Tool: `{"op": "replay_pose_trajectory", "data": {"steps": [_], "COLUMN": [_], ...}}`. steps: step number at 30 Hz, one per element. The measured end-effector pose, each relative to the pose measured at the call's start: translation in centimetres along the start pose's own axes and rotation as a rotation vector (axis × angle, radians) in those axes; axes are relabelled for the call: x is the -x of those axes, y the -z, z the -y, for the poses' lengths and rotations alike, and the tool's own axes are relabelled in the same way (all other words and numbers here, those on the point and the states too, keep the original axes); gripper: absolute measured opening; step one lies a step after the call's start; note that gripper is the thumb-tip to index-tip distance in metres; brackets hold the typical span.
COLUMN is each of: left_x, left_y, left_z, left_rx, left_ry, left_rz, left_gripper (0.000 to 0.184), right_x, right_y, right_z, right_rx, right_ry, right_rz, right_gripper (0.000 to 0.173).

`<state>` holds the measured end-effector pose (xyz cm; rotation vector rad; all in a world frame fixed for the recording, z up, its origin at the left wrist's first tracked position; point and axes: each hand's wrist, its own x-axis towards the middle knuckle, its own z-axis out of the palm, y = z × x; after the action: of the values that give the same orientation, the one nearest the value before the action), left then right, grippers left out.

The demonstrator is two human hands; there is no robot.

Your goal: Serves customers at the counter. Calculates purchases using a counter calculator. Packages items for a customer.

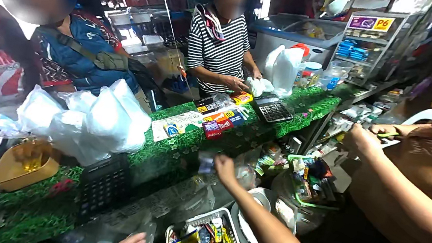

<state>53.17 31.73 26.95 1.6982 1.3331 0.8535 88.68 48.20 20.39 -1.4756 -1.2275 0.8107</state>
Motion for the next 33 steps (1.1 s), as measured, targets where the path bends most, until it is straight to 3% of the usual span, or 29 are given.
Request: {"op": "replay_pose_trajectory", "data": {"steps": [4, 7, 11, 16, 21, 25, 31, 33], "left_x": [-3.3, -4.7, -5.4, -5.7, -5.8, -6.2, -5.9, -5.9], "left_y": [-6.0, -8.6, -9.4, -9.5, -9.5, -9.2, -5.3, -3.1], "left_z": [0.8, 1.5, 1.5, 1.2, 0.9, 1.6, 1.0, 2.2], "left_rx": [-0.078, -0.168, -0.084, 0.094, 0.192, 0.311, 0.367, 0.420], "left_ry": [-0.021, 0.014, 0.024, -0.009, -0.073, -0.158, -0.038, -0.083], "left_rz": [0.120, 0.198, 0.219, 0.069, -0.151, -0.362, -0.702, -0.785], "left_gripper": [0.046, 0.062, 0.044, 0.014, 0.014, 0.013, 0.024, 0.027], "right_x": [8.5, 11.4, 11.9, 12.0, 12.5, 11.5, 11.2, 11.3], "right_y": [-3.6, -4.1, -2.8, -1.8, -1.6, -2.3, -1.6, -1.4], "right_z": [-0.8, -0.7, -0.6, -1.2, 0.7, 0.0, 0.8, -0.1], "right_rx": [0.025, 0.074, 0.110, 0.043, 0.088, 0.049, 0.149, 0.182], "right_ry": [0.133, 0.259, 0.303, 0.359, 0.272, 0.368, 0.295, 0.270], "right_rz": [0.527, 0.710, 0.741, 0.745, 0.823, 0.748, 0.778, 0.774], "right_gripper": [0.046, 0.056, 0.055, 0.049, 0.033, 0.031, 0.019, 0.019]}}
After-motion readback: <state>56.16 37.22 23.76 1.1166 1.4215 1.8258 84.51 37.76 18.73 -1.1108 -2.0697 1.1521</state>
